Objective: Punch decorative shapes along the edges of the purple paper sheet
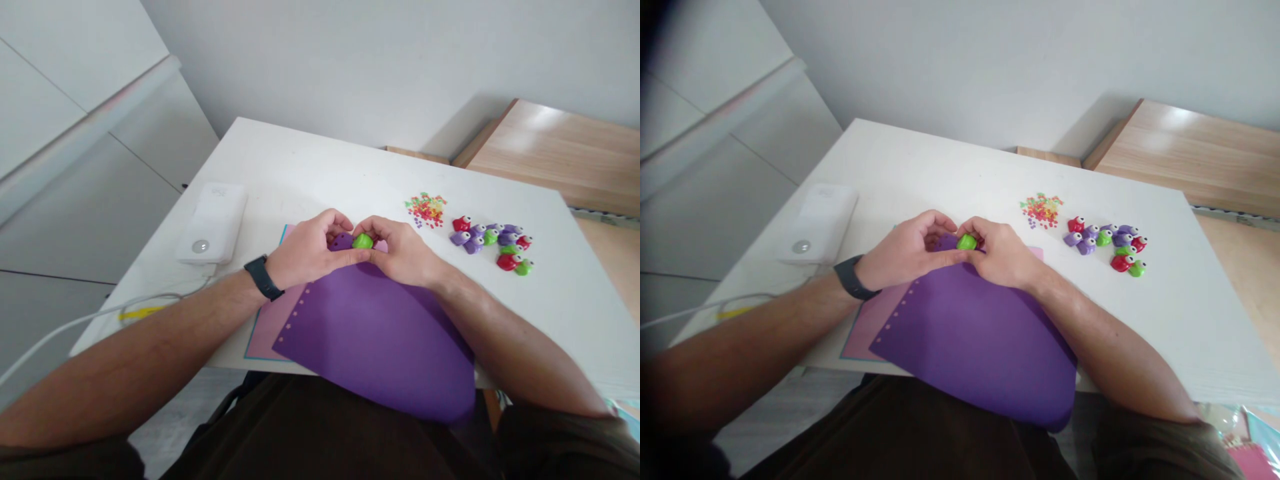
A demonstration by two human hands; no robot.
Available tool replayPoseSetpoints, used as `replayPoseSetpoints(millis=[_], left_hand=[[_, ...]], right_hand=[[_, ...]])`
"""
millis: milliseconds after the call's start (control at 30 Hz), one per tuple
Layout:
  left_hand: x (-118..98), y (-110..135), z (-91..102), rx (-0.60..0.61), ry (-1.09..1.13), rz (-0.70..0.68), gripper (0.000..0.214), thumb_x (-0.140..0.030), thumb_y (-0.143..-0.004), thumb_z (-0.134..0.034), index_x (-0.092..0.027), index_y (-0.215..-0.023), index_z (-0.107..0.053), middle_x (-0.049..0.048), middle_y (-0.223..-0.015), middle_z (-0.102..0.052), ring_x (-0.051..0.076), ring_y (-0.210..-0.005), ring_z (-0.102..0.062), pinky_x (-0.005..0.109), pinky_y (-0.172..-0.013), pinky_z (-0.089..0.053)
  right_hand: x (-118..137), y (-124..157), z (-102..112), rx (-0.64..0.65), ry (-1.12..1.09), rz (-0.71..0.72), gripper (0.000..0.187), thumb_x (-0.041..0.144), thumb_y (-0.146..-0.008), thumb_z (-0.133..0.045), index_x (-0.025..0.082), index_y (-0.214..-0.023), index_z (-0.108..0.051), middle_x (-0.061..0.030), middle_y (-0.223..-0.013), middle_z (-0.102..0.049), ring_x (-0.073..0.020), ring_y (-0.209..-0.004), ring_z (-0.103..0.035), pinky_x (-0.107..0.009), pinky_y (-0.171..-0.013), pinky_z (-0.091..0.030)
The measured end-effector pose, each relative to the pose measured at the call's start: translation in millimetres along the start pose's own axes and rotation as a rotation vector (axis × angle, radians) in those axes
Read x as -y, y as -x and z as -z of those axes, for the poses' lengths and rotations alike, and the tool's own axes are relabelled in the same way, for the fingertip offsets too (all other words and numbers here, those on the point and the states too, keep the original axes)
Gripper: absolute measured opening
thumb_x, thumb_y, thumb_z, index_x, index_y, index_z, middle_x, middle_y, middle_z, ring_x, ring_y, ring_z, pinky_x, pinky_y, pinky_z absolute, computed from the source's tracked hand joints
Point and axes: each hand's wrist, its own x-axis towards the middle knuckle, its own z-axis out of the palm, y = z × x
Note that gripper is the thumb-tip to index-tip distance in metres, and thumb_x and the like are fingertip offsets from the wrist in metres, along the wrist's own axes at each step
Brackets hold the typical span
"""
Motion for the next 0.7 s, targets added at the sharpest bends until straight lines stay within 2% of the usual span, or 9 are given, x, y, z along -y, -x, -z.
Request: replayPoseSetpoints(millis=[67, 233, 433, 700], left_hand=[[-3.1, 0.1, 1.3, 0.019, -0.051, 0.007, 0.061, -0.061, -0.073, -0.08, -0.019, -0.114, -0.063, 0.0041, -0.098, -0.073, 0.018, -0.082, -0.066, 0.029, -0.071, -0.049], [-10.1, -1.2, 2.2, 0.038, -0.192, 0.021, 0.052, -0.059, -0.076, -0.078, -0.02, -0.111, -0.071, 0.0009, -0.094, -0.074, 0.017, -0.08, -0.065, 0.029, -0.07, -0.046], [-8.6, -2.6, 0.5, 0.029, -0.247, 0.014, 0.048, -0.056, -0.076, -0.079, -0.021, -0.109, -0.073, -0.001, -0.087, -0.073, 0.016, -0.075, -0.063, 0.029, -0.068, -0.042], [-7.8, -3.9, -1.6, 0.02, -0.281, -0.036, 0.042, -0.052, -0.081, -0.078, -0.022, -0.109, -0.072, 0.0001, -0.096, -0.076, 0.018, -0.082, -0.067, 0.03, -0.072, -0.042]], right_hand=[[0.7, 0.5, -0.5, -0.002, 0.005, 0.008, 0.031, 0.01, -0.077, -0.06, 0.019, -0.106, -0.066, 0.0001, -0.088, -0.071, -0.0152, -0.078, -0.062, -0.029, -0.073, -0.047], [3.5, 1.6, -1.1, -0.006, 0.021, 0.036, 0.029, 0.01, -0.076, -0.06, 0.019, -0.102, -0.066, 0.0005, -0.087, -0.07, -0.0148, -0.078, -0.062, -0.028, -0.074, -0.047], [5.3, 2.4, -0.8, -0.012, 0.063, 0.044, 0.027, 0.011, -0.078, -0.061, 0.019, -0.103, -0.066, 0.0005, -0.087, -0.07, -0.0151, -0.079, -0.062, -0.028, -0.074, -0.046], [0.0, 0.9, -4.9, -0.036, 0.047, 0.046, 0.027, 0.011, -0.077, -0.06, 0.019, -0.103, -0.066, 0.0002, -0.085, -0.07, -0.0151, -0.077, -0.061, -0.028, -0.072, -0.045]])
